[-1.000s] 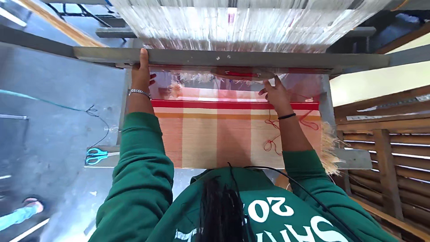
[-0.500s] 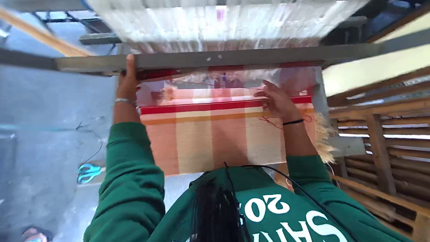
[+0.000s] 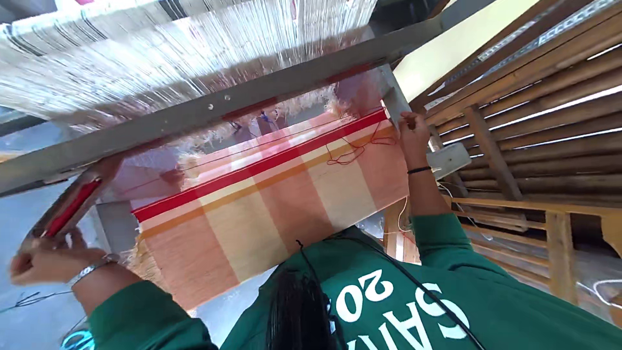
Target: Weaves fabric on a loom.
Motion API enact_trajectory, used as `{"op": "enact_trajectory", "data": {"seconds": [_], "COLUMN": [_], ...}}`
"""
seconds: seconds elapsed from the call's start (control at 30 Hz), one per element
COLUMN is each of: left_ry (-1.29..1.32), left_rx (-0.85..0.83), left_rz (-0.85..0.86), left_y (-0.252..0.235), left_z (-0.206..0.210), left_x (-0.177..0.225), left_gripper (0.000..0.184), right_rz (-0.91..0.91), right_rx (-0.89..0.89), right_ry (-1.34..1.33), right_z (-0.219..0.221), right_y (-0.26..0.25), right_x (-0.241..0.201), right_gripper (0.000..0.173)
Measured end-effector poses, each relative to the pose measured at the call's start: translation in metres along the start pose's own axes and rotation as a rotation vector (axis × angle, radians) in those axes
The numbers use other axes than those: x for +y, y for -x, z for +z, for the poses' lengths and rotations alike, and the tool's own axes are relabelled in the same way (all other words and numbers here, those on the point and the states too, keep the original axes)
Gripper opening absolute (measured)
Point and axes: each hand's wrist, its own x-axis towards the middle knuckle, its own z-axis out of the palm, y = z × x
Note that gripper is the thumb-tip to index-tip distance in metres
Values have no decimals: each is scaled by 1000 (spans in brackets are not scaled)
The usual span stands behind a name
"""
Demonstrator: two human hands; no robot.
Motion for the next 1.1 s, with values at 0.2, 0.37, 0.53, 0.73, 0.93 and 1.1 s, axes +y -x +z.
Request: {"op": "enact_trajectory", "data": {"seconds": [0.2,0.37,0.53,0.73,0.93,1.1], "left_ry": [83,-15,-144,-918,-1193,-1038], "left_rx": [220,-55,-249,-409,-618,-927], "left_rz": [29,39,-13,332,567,704], "left_y": [53,116,184,205,177,136], "left_z": [-59,-50,-24,-18,11,22], "left_x": [46,38,-4,-15,-7,-4], "left_gripper": [34,46,68,69,95,61], "right_rz": [4,-189,-381,-402,-288,156], "right_rx": [-3,-64,-241,-137,-47,245], "right_ry": [-39,90,211,251,-99,-835], "right_z": [-7,6,25,48,37,10], "right_y": [2,29,64,70,56,10], "right_x": [11,-13,-21,0,-16,-13], "right_gripper": [34,29,37,21,24,31]}}
